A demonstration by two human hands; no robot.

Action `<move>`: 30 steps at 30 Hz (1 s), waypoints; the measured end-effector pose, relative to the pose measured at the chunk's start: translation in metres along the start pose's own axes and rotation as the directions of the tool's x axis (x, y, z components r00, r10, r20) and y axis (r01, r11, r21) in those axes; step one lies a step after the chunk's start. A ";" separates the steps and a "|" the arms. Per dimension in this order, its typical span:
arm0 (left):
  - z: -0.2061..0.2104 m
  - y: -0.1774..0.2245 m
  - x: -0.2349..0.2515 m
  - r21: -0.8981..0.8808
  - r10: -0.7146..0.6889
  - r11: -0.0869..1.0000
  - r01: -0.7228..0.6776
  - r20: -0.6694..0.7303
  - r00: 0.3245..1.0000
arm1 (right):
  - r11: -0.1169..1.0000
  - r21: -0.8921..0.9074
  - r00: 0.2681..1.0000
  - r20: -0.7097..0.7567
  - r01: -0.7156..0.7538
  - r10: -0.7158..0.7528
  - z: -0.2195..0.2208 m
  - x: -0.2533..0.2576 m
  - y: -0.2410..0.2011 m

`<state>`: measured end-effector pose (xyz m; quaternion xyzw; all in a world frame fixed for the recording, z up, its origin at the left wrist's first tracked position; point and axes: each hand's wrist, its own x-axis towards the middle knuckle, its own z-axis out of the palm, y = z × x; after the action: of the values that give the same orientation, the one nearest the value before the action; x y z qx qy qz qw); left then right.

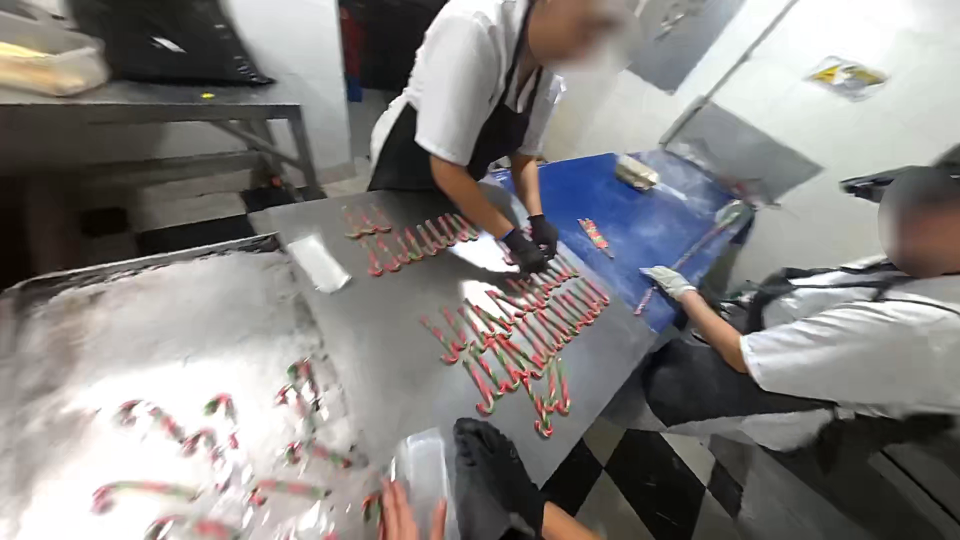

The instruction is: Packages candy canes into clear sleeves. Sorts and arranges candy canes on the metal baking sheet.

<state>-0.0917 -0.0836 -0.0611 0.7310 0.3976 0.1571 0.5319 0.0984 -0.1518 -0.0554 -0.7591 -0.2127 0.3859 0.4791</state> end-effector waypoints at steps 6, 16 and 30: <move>0.017 0.014 -0.010 -0.043 -0.037 0.999 0.026 -0.285 0.958 | 0.996 0.048 0.988 0.134 0.075 -0.081 0.005 -0.016 -0.002; -0.002 0.018 0.021 -0.090 -0.357 0.932 0.351 -0.395 0.847 | 0.948 -0.115 0.911 0.332 0.298 -0.246 0.001 -0.005 -0.014; -0.009 0.020 0.027 -0.099 -0.432 0.898 0.429 -0.377 0.819 | 0.344 -0.931 0.983 0.063 0.120 -0.171 0.014 0.042 -0.064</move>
<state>-0.0723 -0.0594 -0.0449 0.5735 0.6493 0.1772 0.4670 0.1162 -0.0866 -0.0176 -0.8831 -0.4490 0.1360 0.0024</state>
